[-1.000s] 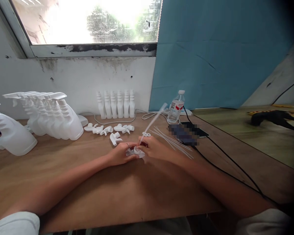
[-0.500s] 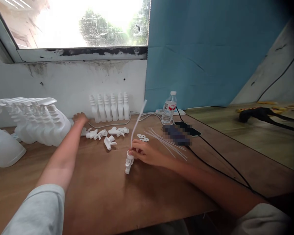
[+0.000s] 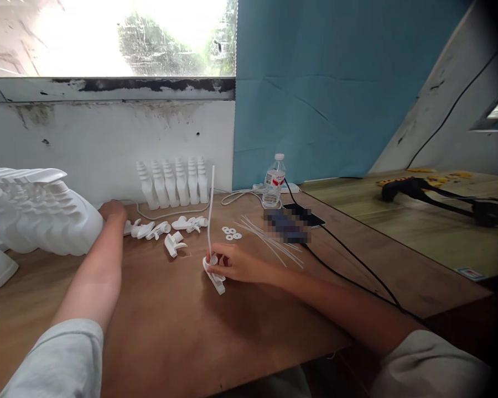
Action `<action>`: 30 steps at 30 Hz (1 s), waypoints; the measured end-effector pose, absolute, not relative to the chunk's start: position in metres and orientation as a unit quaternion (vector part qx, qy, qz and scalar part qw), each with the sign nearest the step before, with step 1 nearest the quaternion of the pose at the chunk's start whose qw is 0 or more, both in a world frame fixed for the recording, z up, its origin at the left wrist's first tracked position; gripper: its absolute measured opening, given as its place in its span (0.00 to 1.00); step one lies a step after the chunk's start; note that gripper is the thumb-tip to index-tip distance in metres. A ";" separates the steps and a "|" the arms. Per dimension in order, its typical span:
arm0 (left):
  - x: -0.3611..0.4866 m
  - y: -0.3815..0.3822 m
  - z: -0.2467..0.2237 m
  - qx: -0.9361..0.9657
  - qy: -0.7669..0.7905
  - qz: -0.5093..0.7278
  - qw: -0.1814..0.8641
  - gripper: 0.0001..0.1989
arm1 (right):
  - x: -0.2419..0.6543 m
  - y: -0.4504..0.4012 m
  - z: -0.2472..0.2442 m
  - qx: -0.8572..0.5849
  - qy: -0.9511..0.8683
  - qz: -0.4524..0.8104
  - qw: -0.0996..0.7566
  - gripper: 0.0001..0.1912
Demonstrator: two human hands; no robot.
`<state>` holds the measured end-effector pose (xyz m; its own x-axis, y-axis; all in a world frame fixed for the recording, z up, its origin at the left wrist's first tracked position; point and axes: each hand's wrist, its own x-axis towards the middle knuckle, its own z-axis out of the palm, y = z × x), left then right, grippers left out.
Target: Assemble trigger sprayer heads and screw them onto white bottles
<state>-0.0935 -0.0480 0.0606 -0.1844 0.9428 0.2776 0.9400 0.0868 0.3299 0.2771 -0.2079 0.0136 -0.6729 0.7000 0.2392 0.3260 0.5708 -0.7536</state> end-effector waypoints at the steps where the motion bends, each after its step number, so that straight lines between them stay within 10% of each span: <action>1: -0.096 -0.049 0.063 0.598 0.767 0.233 -0.007 0.19 | 0.277 -0.208 0.014 -0.306 -0.846 0.349 0.264 0.08; 8: -0.087 -0.051 0.107 0.469 0.826 0.302 -0.074 0.19 | 0.278 -0.207 0.011 -0.328 -0.822 0.382 0.265 0.12; 16: -0.030 -0.116 0.178 0.556 0.734 0.338 -0.196 0.18 | 0.279 -0.211 0.018 -0.355 -0.807 0.365 0.299 0.40; 20: -0.017 -0.185 0.180 0.649 0.558 0.412 -0.312 0.24 | 0.291 -0.224 0.033 -0.338 -0.868 0.272 0.241 0.15; 23: -0.011 -0.231 0.162 0.667 0.458 0.477 -0.343 0.22 | 0.303 -0.243 0.042 -0.377 -0.870 0.252 0.194 0.15; 30: 0.011 -0.245 0.080 0.594 0.522 0.599 0.126 0.20 | 0.322 -0.272 0.042 -0.428 -0.857 0.284 0.034 0.17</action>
